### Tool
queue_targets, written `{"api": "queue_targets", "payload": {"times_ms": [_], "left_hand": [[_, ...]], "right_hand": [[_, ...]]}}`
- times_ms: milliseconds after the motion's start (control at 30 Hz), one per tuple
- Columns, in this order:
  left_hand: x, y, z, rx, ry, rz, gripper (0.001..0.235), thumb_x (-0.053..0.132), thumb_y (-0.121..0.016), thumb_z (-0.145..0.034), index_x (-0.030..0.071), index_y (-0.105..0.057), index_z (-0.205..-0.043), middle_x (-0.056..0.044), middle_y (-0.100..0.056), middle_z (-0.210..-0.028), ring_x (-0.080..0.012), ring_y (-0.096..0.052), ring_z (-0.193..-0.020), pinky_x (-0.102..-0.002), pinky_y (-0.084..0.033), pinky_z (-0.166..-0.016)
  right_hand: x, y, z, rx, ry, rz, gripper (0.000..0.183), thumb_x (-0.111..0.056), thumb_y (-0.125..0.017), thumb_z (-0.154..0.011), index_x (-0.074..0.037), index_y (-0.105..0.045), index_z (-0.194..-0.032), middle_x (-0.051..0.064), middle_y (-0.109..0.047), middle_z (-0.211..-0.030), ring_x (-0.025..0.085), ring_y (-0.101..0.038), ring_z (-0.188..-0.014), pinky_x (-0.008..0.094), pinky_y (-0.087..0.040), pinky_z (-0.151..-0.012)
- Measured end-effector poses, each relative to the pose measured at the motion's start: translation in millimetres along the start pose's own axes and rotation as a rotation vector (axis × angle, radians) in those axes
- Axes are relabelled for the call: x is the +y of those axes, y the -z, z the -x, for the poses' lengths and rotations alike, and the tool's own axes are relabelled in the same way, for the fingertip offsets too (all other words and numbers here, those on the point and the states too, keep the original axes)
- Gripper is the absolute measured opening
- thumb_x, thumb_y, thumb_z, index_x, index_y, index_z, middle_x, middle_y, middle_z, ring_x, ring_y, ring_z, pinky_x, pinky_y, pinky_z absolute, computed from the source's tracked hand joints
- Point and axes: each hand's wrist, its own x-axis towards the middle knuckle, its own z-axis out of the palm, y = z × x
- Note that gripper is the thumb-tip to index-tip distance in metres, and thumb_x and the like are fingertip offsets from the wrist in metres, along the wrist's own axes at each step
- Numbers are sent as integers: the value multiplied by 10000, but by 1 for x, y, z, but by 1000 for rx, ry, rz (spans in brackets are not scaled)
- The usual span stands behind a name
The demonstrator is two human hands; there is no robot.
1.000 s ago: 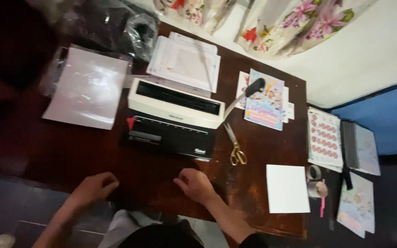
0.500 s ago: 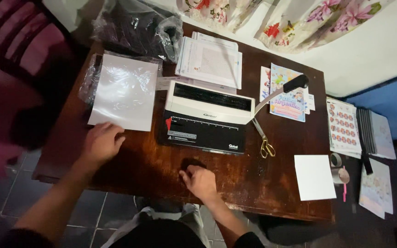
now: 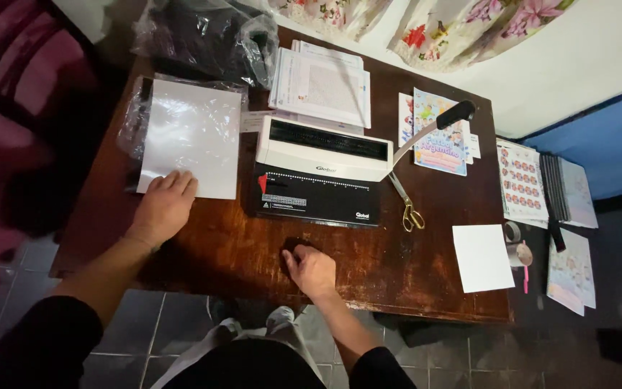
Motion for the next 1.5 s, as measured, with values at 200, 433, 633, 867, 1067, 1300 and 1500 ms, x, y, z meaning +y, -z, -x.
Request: {"api": "queue_targets", "payload": {"times_ms": [200,433,633,867,1067,1300,1500], "left_hand": [[0,-1,3,41,-51,-112,385,131,-563,-849,19,-648,-1208,-120,-635,-1303,-291,-589,-1214,-442,-483,-1016],[-2,-6,4,64,-82,-120,398,132,-572,-834,4,-674,-1197,-125,-664,-1267,-290,-610,-1190,-420,-494,-1013],[-2,-17,9,35,-30,-94,387,106,-579,-846,17,-676,-1209,-126,-654,-1319,-286,-616,-1235,-410,-486,-1057],[1,-3,8,93,-52,-70,283,117,-621,-828,34,-710,-1083,-108,-706,-1214,-265,-655,-1171,-408,-511,-1002],[6,16,5,55,-23,25,95,147,-611,-883,87,-681,-907,-48,-699,-1017,-244,-666,-1025,-399,-519,-892],[3,21,10,170,-87,39,218,116,-594,-781,72,-678,-977,-68,-696,-1062,-257,-663,-1036,-404,-509,-910],[0,16,11,80,-6,51,75,108,-611,-810,104,-661,-866,-49,-692,-913,-263,-685,-936,-419,-527,-875]], "right_hand": [[-2,3,-2,-34,-26,-11,383,-435,-668,-938,-86,-658,-781,169,-715,-828,407,-688,-799,519,-550,-652],[-3,-9,-12,-206,-24,-25,388,-459,-699,-899,-75,-702,-838,189,-724,-861,403,-697,-845,516,-560,-731],[-22,-4,-10,-159,-58,-20,366,-444,-698,-902,-82,-702,-848,188,-721,-881,396,-702,-845,508,-563,-727],[-23,-3,-6,-103,-13,-25,352,-416,-707,-903,-71,-683,-834,178,-717,-861,393,-698,-826,504,-558,-700],[-22,-6,-3,-32,-3,-69,349,-402,-709,-903,-72,-672,-797,158,-717,-829,388,-694,-809,499,-555,-690],[-20,-9,-5,-47,3,-48,353,-406,-704,-908,-72,-665,-801,167,-711,-836,393,-693,-801,500,-559,-686],[-22,-7,-9,-104,-16,-9,377,-441,-687,-915,-74,-681,-825,184,-716,-864,407,-693,-816,520,-556,-701]]}}
